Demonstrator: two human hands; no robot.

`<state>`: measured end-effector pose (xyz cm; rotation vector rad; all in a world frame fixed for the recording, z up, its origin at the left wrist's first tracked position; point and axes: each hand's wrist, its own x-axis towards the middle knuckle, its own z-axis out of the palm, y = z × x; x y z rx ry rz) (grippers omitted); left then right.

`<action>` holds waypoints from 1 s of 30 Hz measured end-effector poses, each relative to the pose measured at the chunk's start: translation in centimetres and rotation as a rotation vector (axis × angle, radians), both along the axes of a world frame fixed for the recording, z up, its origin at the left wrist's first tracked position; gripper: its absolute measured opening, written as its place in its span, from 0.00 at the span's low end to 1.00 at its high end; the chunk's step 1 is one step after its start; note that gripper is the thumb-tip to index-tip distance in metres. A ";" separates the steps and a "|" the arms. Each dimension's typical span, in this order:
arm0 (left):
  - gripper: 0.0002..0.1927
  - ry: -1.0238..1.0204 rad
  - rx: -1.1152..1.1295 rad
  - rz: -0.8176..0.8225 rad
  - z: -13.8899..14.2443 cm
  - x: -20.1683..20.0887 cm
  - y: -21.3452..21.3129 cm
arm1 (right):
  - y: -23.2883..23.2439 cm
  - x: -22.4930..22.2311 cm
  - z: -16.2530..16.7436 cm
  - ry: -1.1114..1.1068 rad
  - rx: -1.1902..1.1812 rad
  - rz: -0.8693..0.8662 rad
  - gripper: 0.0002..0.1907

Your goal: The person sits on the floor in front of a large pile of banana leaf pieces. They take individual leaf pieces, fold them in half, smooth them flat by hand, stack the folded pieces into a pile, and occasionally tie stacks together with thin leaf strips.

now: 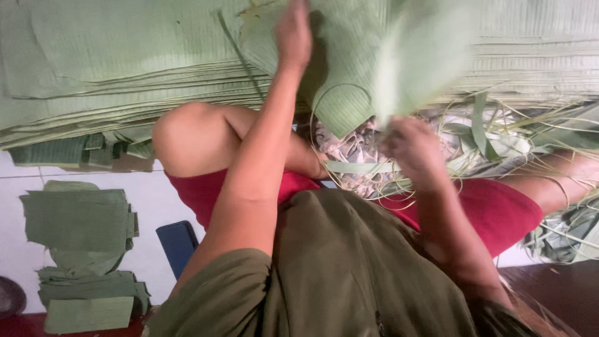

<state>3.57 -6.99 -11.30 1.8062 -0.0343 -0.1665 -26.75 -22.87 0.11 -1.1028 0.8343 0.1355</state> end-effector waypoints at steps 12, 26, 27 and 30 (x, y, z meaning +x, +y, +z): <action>0.16 -0.812 0.447 -0.643 3.9 -6.7 -1.3 | 2.6 5.0 -4.6 0.187 -0.139 0.440 0.16; 0.26 -0.493 0.835 -0.860 4.4 -6.6 -2.9 | -1.7 9.2 -5.6 -0.284 -1.277 0.218 0.06; 0.26 -0.533 0.817 -0.816 4.4 -6.6 -2.8 | -1.5 8.7 -5.5 -0.310 -1.193 0.172 0.07; 0.28 -0.540 0.820 -0.762 4.4 -6.4 -2.2 | -0.6 6.8 -4.0 -0.258 -0.917 0.033 0.07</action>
